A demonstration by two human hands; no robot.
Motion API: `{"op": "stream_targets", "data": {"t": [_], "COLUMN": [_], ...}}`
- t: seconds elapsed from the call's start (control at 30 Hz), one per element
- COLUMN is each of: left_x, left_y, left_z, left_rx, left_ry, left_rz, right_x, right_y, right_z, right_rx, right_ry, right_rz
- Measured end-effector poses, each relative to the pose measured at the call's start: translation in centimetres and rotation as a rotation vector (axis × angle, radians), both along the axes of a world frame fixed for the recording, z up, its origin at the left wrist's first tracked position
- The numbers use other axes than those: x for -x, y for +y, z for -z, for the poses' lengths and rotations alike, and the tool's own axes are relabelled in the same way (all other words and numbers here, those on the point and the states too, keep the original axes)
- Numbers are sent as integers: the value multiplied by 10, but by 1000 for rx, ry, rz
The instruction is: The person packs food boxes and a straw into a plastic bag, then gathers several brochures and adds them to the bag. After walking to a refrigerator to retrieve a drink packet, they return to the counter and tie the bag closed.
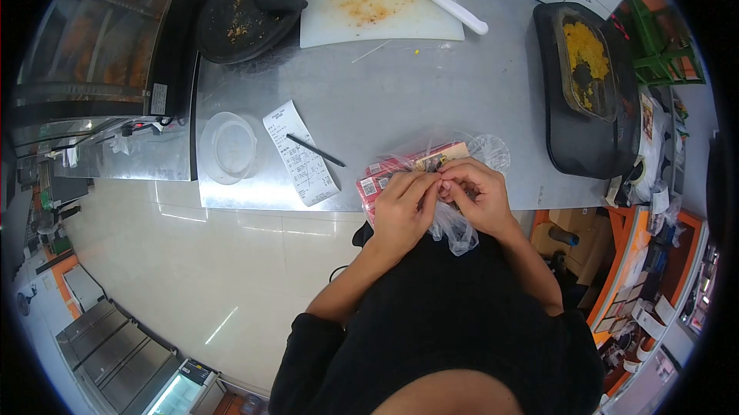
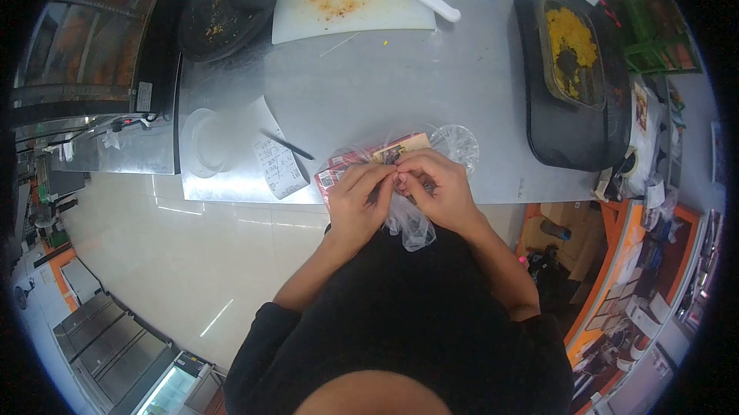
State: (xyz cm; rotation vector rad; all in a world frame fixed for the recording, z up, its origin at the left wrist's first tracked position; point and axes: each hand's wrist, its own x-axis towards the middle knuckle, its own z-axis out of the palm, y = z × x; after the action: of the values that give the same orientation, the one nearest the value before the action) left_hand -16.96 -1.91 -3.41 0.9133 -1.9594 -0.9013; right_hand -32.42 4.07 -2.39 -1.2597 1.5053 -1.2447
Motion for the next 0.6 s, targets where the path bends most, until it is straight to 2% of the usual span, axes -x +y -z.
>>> {"op": "stream_targets", "data": {"t": [0.3,0.37,0.43,0.47,0.5,0.57,0.6], "left_x": [0,-1,-1,-1,-1,-1,-1], "left_y": [1,-2,3,5,8,10,9], "left_z": [-2,-5,0,6,7,11,18], "left_rx": [-27,-13,-9,-18,-57,-35,-47], "left_ry": [-18,-26,-26,-29,-25,73,63], "left_rz": [15,-23,-24,-11,-22,13,46], "right_x": [-1,1,2,3,-3,3,9], "right_y": [2,2,0,5,4,2,0], "right_z": [0,-2,1,4,-8,-7,-1], "right_rx": [-9,-54,96,-67,-115,-28,-86], "right_ry": [-23,59,229,139,99,209,219], "right_rz": [10,12,23,39,64,-46,-74]}}
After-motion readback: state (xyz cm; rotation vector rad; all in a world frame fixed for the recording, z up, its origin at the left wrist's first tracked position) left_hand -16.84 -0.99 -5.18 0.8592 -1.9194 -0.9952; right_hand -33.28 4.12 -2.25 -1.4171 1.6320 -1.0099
